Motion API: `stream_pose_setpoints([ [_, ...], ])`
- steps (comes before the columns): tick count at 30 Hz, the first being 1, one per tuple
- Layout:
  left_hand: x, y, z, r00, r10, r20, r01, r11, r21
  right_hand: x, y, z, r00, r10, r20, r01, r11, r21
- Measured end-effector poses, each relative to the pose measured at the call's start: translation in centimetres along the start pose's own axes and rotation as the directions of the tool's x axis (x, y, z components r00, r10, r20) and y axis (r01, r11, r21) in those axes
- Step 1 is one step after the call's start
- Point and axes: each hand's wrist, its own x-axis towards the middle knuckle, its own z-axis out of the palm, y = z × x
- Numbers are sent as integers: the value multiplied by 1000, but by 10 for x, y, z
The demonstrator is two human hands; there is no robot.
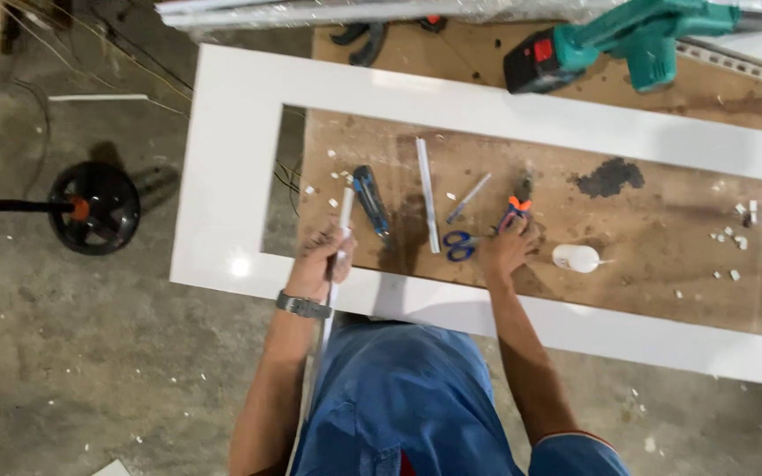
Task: Cutting and fitting plastic or PVC trim pieces onto a white cabinet door or frame.
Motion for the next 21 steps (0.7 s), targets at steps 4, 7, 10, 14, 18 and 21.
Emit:
stream_pose_setpoints([
  [4, 7, -4, -2, 991, 52, -123, -46, 998, 48, -32, -8, -12, 999, -41, -6, 41, 993, 110],
  [7, 4, 2, -21, 960, 185, -210, -162, 979, 122, -66, -11, 1, 897, -398, -194, 435, 874, 218],
  [10, 10, 14, -34, 883, 294, -366, -183, 934, 307, -108, -33, 4, 818, -470, 331, 232, 796, 559],
  [14, 44, -5, -96, 716, 485, -502, -221, 840, 496, -155, -98, -33, 216, -717, 663, 50, 686, 726],
  [18, 63, -16, -90, 694, 509, -510, -308, 849, 429, -198, -145, -38, -22, -770, 637, -30, 638, 770],
  [21, 53, 4, -45, 774, 392, -498, -274, 915, 296, -209, -198, -88, 134, -553, 823, -98, 819, 566],
])
